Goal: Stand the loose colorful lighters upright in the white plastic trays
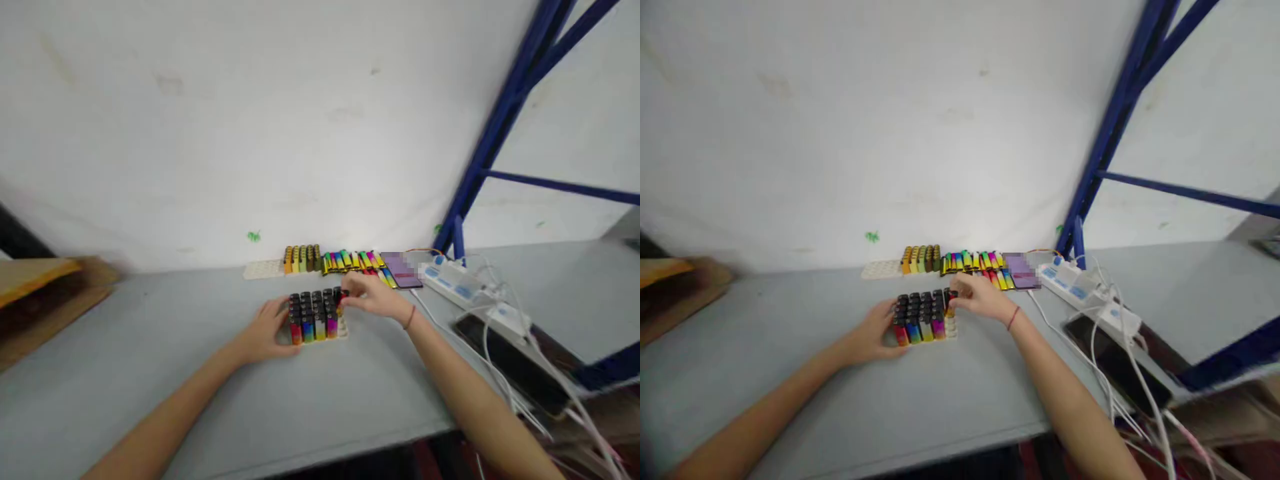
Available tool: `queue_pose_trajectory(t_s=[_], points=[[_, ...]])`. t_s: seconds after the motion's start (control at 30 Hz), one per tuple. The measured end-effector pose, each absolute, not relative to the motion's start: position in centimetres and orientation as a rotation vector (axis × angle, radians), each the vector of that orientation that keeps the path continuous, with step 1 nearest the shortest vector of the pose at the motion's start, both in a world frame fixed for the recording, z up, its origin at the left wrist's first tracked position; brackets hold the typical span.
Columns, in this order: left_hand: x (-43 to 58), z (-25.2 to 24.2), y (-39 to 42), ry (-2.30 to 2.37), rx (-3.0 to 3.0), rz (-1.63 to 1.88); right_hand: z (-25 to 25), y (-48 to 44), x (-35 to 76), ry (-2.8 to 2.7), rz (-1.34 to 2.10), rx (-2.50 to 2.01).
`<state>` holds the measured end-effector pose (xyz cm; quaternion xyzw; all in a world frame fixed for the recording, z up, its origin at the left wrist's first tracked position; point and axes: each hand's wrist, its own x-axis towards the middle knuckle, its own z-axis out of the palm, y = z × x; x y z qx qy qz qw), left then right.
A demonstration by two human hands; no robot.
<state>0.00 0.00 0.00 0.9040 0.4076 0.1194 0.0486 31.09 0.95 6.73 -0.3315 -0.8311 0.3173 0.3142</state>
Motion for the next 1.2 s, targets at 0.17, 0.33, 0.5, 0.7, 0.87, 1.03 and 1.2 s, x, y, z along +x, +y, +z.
queue_pose_trajectory(t_s=[0.17, 0.33, 0.5, 0.7, 0.87, 1.03, 1.2], points=[[0.2, 0.4, -0.4, 1.227, 2.746, 0.422, 7.0, 0.9, 31.3, -2.217, 0.830, -0.862], [0.6, 0.7, -0.6, 1.244, 2.742, 0.418, 6.6, 0.9, 31.1, -2.256, 0.746, -0.899], [0.8, 0.7, -0.5, 1.241, 2.748, 0.412, 6.7, 1.4, 31.4, -2.242, 0.627, -0.975], [0.8, 0.6, -0.3, 1.248, 2.739, 0.377, 4.8, 2.6, 31.9, -2.244, -0.122, -1.531], [0.8, 0.7, -0.3, 1.268, 2.745, 0.368, 4.2, 2.1, 29.9, -2.422, -0.208, -1.739], [1.0, 0.8, -0.3, 1.267, 2.750, 0.353, 4.8, 1.1, 28.9, -2.358, -0.080, -1.915], [0.8, 0.8, -0.3, 1.276, 2.737, 0.362, 4.3, 1.0, 28.7, -2.291, 0.033, -1.980]])
